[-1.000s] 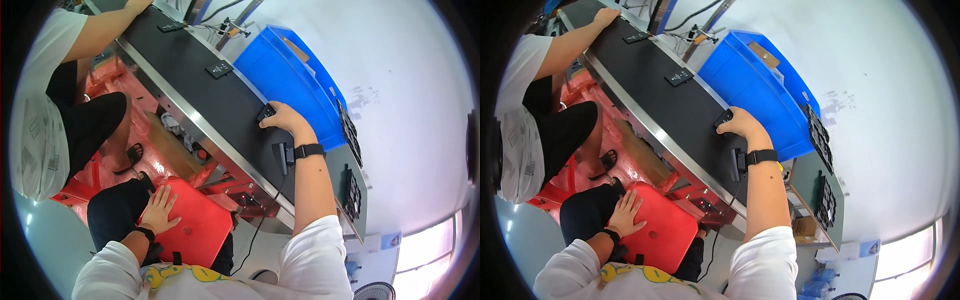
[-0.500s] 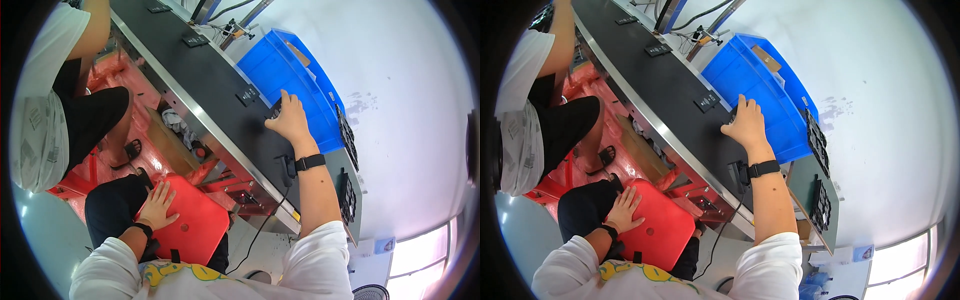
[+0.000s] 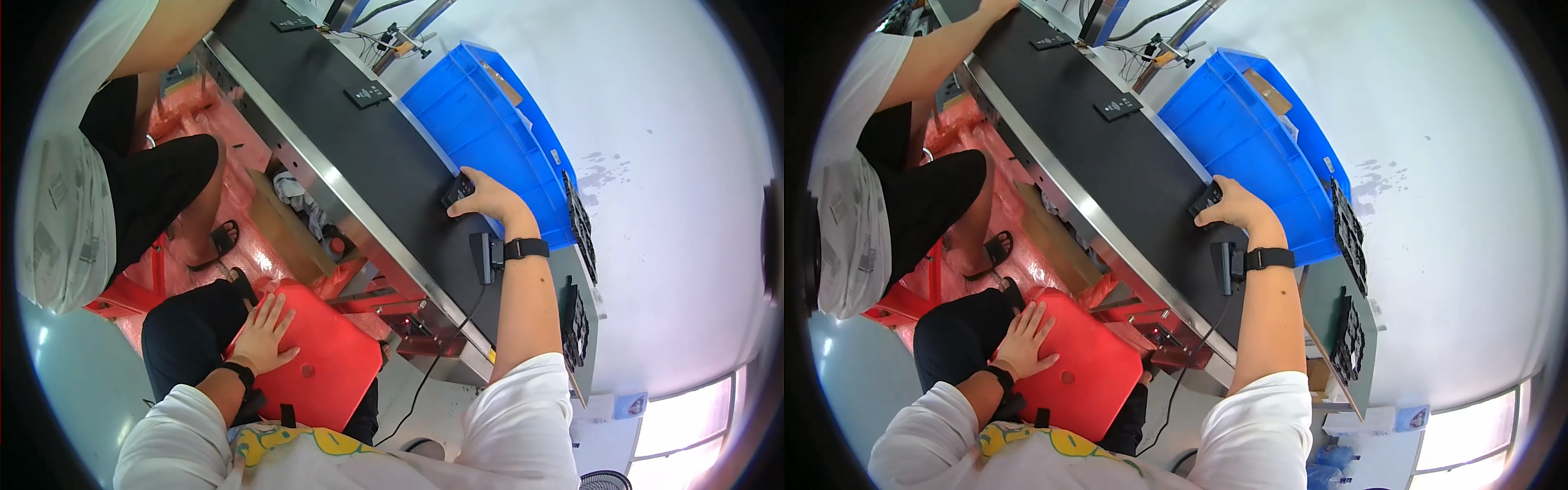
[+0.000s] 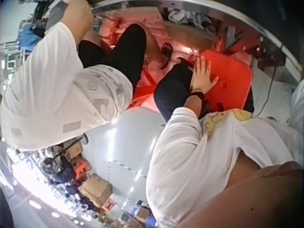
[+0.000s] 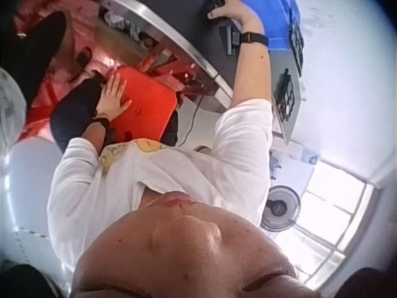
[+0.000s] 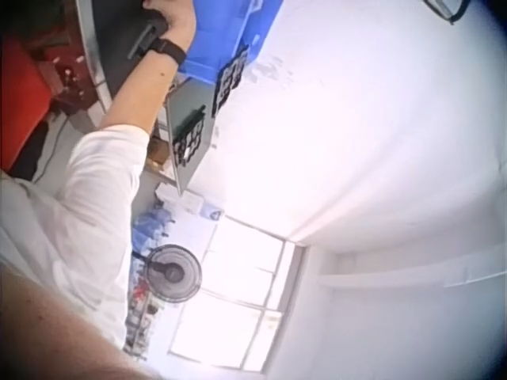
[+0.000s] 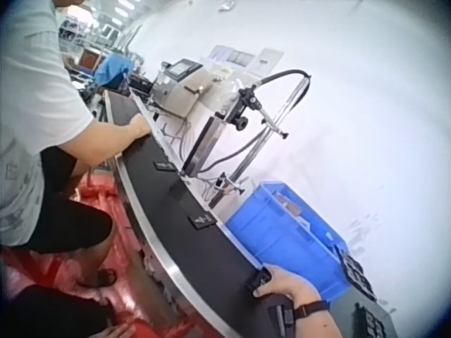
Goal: Placing smaller components into a larger tray housing on an assembly line.
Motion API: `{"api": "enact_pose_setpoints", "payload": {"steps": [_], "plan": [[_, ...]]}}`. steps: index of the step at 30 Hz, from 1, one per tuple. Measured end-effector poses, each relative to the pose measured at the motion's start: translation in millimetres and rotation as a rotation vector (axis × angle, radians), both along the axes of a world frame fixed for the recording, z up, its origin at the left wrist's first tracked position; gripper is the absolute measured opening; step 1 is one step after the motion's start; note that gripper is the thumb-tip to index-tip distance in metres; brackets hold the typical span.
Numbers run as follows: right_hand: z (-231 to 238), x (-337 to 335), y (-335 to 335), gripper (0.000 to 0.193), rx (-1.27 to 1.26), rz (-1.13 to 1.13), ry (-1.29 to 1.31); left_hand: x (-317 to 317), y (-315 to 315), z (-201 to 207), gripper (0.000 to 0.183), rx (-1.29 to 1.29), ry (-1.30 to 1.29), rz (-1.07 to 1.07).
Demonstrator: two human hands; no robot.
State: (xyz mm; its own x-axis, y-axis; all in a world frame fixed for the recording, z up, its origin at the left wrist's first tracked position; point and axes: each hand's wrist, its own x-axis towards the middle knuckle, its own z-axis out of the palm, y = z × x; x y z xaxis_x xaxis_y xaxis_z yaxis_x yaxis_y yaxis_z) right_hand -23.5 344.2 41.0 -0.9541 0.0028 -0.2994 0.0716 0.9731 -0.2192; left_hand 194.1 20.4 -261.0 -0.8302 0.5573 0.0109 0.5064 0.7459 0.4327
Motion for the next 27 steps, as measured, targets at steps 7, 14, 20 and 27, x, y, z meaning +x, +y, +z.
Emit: {"api": "enact_pose_setpoints", "payload": {"steps": [7,14,20,27], "plan": [[6,24,11,0.098,0.229,-0.091,-0.054,-3,4,-1,0.080,-0.021,-0.018,-0.003],[8,44,28,0.101,0.407,-0.171,0.055,-2,2,2,0.080,0.013,-0.028,0.009],[18,23,-17,0.098,0.103,-0.020,0.364,-1,1,-1,0.081,0.008,-0.011,0.011],[5,-9,-36,0.097,0.064,0.060,0.349,-2,1,-2,0.081,0.057,-0.060,0.007]]}}
